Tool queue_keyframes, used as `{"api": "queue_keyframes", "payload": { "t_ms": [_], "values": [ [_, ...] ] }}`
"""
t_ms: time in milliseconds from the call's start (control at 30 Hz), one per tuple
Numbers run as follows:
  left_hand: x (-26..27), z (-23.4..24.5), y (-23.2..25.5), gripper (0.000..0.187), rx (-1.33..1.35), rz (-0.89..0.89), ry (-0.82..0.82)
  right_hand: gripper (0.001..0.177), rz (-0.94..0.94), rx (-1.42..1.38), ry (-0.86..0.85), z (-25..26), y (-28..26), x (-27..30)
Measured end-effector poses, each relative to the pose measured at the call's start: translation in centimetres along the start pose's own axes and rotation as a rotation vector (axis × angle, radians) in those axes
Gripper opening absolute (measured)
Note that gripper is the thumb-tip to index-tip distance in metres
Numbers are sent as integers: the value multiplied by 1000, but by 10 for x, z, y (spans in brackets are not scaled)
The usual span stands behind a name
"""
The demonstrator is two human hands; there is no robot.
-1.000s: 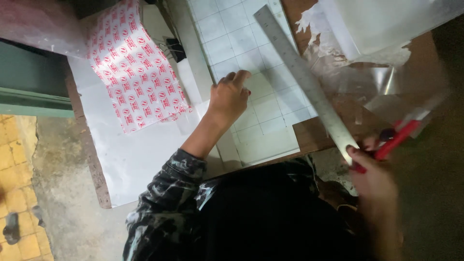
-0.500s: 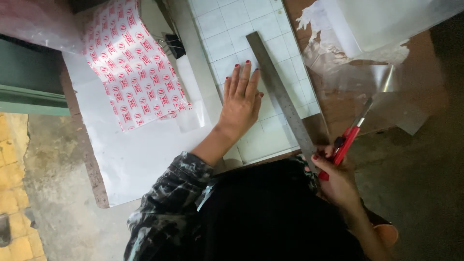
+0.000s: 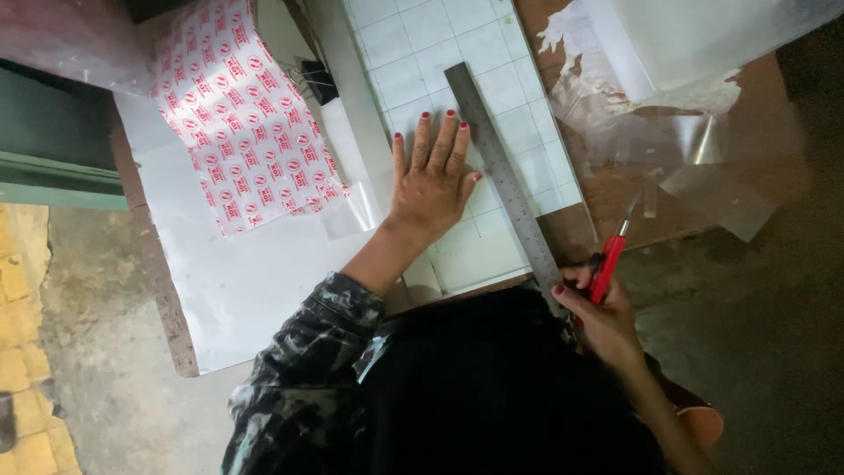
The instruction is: Using a utility knife and a metal ruler to cut plastic sheets into smaller pieces on a gridded work surface.
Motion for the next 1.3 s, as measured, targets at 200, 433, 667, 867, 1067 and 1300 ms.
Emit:
{"api": "queue_keyframes", "payload": {
  "t_ms": [200, 433, 667, 867, 1067, 1300],
  "values": [
    [-3, 10, 2, 69, 60, -20, -76, 44, 7, 101, -9, 5, 1, -4],
    [-2, 3, 12, 69, 77, -30, 29, 42, -49, 139, -3, 0, 6, -2],
    [-6, 4, 9, 68, 101, -43, -11, 40, -59, 158, 1, -1, 11, -5],
    [-7, 9, 9, 67, 113, 1, -43, 38, -55, 129, -45, -8, 8, -1],
    [-5, 7, 8, 67, 188, 5, -77, 39, -20, 136, -82, -15, 2, 2],
    [-4, 11, 8, 67, 186, -1, -69, 39, -89, 218, -113, -21, 7, 3]
  ]
}}
Point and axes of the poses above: each hand's wrist, its own x-axis away from the middle knuckle, its own z-axis out of the back of the hand, y = z × x, the point moved 9 cm from there along -x, towards the middle knuckle, and after that the axes turned 15 degrees about -z, right-handed, at the moved point
